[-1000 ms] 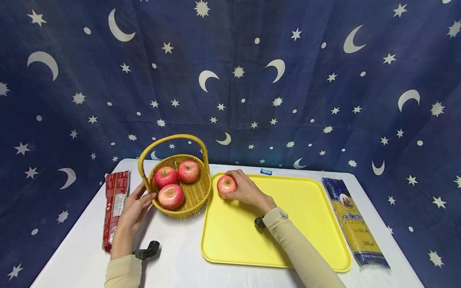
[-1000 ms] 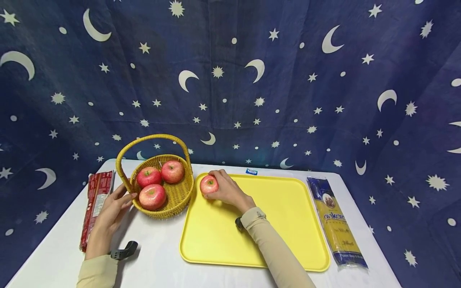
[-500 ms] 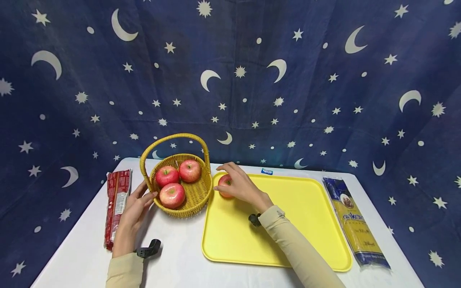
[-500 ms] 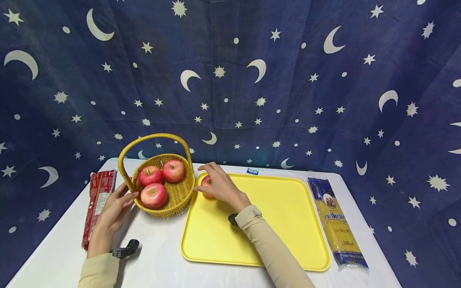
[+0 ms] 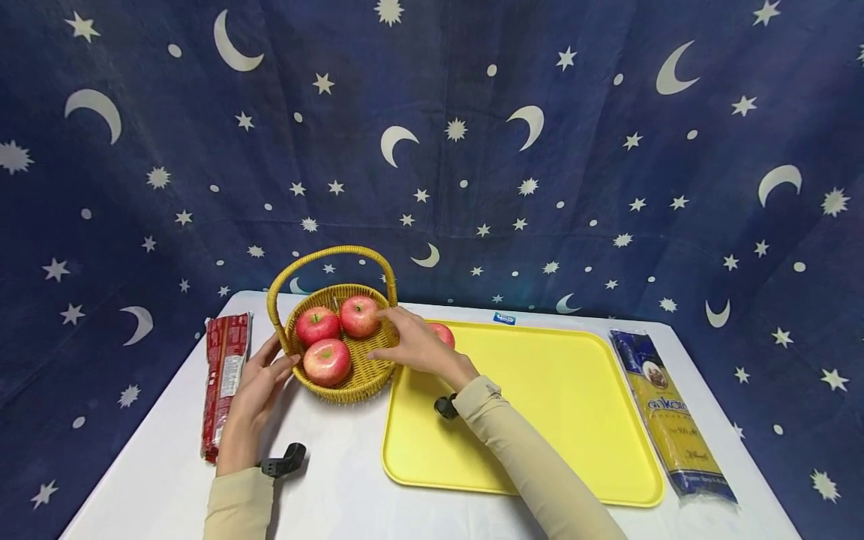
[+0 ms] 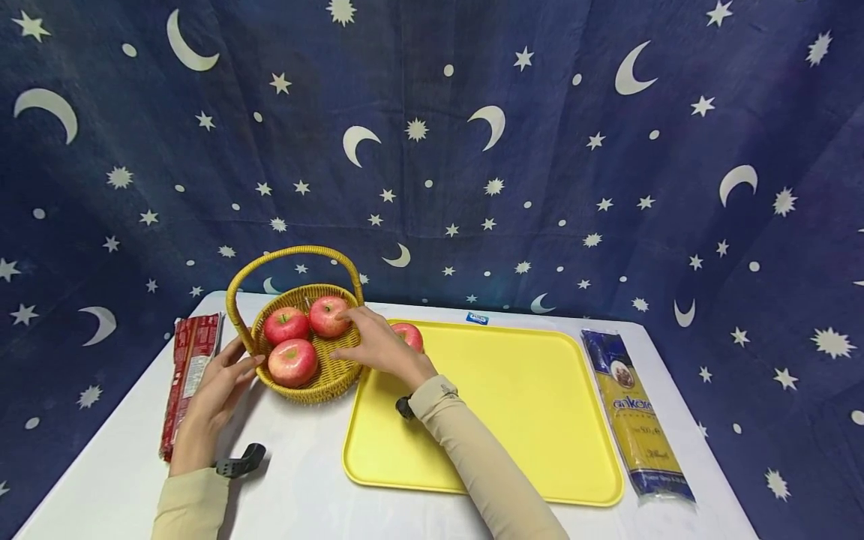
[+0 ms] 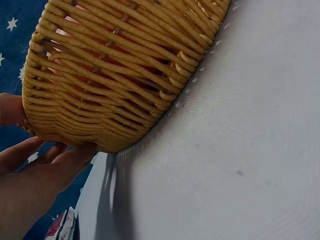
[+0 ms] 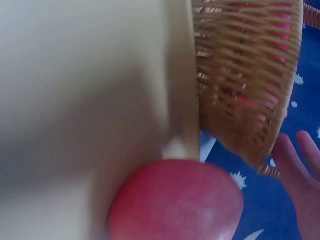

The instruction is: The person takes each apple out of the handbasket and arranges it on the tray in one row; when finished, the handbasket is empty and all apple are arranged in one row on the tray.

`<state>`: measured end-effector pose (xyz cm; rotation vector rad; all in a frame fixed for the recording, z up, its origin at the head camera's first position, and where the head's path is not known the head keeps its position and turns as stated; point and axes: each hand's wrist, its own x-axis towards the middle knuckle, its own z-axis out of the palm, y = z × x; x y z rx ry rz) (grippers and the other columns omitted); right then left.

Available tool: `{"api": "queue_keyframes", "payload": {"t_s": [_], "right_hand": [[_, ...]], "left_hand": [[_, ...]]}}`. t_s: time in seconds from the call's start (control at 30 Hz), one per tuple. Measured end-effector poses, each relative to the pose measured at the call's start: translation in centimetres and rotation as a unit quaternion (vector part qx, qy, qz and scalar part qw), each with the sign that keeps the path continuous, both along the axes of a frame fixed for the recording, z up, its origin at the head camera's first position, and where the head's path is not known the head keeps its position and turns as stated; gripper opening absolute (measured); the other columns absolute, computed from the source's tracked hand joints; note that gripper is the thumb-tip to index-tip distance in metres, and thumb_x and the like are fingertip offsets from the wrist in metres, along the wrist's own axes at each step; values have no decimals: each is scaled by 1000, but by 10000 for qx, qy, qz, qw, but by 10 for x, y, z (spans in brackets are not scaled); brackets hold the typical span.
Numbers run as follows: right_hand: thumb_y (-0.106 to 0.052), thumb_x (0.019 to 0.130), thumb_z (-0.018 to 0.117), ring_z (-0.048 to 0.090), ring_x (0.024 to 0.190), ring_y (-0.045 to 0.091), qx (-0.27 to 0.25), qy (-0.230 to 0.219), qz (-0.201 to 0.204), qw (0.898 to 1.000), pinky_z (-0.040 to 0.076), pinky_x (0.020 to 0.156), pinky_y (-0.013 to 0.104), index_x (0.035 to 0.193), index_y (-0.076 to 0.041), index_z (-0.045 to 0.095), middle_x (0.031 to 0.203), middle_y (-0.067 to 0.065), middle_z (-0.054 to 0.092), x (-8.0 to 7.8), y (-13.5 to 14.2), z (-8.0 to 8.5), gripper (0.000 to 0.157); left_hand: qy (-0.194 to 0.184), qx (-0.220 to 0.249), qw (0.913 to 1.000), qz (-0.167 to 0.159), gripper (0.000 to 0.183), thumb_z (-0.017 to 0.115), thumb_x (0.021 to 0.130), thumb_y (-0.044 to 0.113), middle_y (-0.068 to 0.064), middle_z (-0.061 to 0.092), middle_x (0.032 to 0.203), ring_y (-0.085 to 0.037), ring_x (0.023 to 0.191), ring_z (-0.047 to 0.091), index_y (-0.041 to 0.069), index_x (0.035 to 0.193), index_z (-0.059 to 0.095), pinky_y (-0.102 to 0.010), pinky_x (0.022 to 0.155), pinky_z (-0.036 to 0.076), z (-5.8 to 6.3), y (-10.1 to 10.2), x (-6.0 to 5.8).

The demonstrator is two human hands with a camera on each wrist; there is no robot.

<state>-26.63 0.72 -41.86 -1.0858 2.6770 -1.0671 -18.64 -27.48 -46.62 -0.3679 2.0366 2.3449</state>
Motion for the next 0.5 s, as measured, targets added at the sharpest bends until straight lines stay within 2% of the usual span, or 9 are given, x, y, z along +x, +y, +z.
{"api": "queue_keyframes", "payload": {"t_s": [0.07,0.2,0.4,0.5], "right_hand": [[-35,84,86,58,124,30,94,-123,30,9999,48,111,45,140,-8,57,135,9,63,-1,-7,0,68],[-32,84,86,59,124,27,248,-244,188,9992,49,109,38,142,-9,57,134,8,64,-3,-21,0,69],[-35,85,85,58,127,22,859,-25,548,9948,48,110,31,143,-8,56,138,8,63,-6,-40,8,71],[-35,85,85,58,126,24,1029,-21,820,9913,48,109,29,140,-6,58,138,11,63,-8,-48,9,68]], "left_hand": [[-21,1,10000,-10,77,51,102,2,-8,13,173,-19,149,31,14,167,12,-15,112,40,0,0,0],[13,64,10000,-14,77,51,102,2,-8,13,173,-20,149,31,13,167,11,-13,109,42,-1,-1,-1],[26,144,9999,0,77,49,102,0,-7,12,173,-16,144,34,13,167,10,-7,101,44,-1,-1,-1],[-33,123,9999,-17,77,49,102,0,-5,12,174,-16,146,33,15,167,10,-8,103,43,-1,0,0]]}}
